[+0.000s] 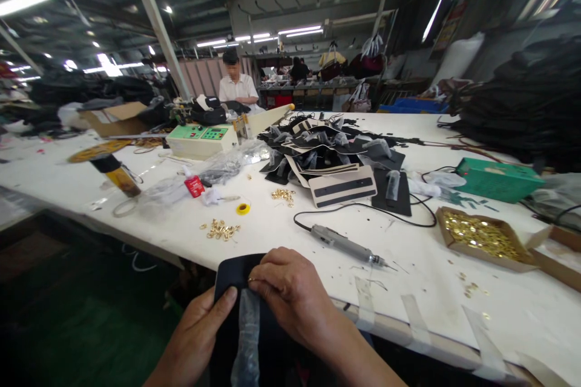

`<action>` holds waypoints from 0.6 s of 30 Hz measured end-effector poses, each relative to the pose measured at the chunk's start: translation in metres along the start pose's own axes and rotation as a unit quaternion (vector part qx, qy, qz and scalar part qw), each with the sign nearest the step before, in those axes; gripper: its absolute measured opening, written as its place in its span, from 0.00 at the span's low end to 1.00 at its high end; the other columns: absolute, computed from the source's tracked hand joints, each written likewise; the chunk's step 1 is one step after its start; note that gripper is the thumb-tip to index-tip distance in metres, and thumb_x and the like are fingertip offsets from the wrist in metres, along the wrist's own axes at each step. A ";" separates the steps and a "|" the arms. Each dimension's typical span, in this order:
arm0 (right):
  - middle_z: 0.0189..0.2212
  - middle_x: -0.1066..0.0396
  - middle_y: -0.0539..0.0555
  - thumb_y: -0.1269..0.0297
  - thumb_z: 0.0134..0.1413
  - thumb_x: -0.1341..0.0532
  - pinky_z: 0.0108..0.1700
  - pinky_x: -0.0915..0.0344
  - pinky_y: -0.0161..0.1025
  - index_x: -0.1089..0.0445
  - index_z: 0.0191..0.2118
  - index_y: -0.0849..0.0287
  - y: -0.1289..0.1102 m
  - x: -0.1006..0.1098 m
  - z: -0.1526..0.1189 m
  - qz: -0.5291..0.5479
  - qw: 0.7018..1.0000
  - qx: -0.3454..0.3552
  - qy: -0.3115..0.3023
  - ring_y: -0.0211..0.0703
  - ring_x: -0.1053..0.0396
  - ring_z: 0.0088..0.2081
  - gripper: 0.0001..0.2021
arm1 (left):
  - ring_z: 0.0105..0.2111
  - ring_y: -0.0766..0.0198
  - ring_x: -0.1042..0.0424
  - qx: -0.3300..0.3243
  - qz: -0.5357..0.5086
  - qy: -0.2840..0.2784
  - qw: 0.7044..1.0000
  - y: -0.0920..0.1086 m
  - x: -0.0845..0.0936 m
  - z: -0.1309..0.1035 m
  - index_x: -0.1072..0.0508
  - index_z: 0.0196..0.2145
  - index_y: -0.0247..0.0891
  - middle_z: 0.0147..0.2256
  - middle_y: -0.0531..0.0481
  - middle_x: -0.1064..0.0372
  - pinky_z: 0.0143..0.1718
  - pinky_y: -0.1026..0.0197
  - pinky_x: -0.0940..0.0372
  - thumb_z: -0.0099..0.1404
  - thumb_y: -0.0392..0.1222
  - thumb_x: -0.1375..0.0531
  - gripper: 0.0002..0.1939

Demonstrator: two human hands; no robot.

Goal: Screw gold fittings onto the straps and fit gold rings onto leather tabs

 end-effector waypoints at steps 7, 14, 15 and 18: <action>0.34 0.24 0.50 0.66 0.66 0.33 0.43 0.34 0.38 0.20 0.38 0.54 0.005 0.002 -0.006 0.068 0.991 -0.083 0.076 0.41 0.27 0.39 0.04 | 0.49 0.47 0.22 0.015 -0.046 0.000 0.999 -0.001 -0.007 0.002 0.21 0.57 0.35 0.47 0.39 0.19 0.56 0.50 0.29 0.70 0.59 0.36 0.29; 0.32 0.28 0.49 0.59 0.65 0.34 0.37 0.37 0.38 0.22 0.46 0.54 0.016 0.020 -0.012 0.059 0.966 -0.123 0.221 0.40 0.33 0.32 0.08 | 0.54 0.41 0.23 0.039 -0.090 0.030 0.995 -0.005 -0.012 0.002 0.23 0.58 0.33 0.50 0.37 0.20 0.58 0.44 0.29 0.66 0.61 0.34 0.33; 0.33 0.28 0.50 0.58 0.65 0.34 0.38 0.36 0.38 0.22 0.47 0.55 0.018 0.023 -0.017 0.059 0.960 -0.134 0.238 0.40 0.33 0.33 0.10 | 0.54 0.40 0.23 0.041 -0.076 0.050 0.995 -0.004 -0.011 0.000 0.22 0.58 0.33 0.50 0.37 0.19 0.58 0.44 0.28 0.64 0.63 0.33 0.35; 0.37 0.27 0.51 0.51 0.62 0.33 0.39 0.35 0.38 0.23 0.49 0.55 0.028 0.023 -0.045 0.112 0.941 -0.210 0.242 0.42 0.32 0.36 0.16 | 0.54 0.39 0.23 0.037 0.029 0.165 0.985 -0.003 -0.007 -0.008 0.19 0.53 0.37 0.47 0.40 0.18 0.56 0.46 0.26 0.59 0.67 0.32 0.35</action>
Point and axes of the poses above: each hand's wrist, its own z-axis towards the middle knuckle, its own x-axis out of the back of the hand, y = z × x, the point moved 5 cm from there along z, towards the middle knuckle
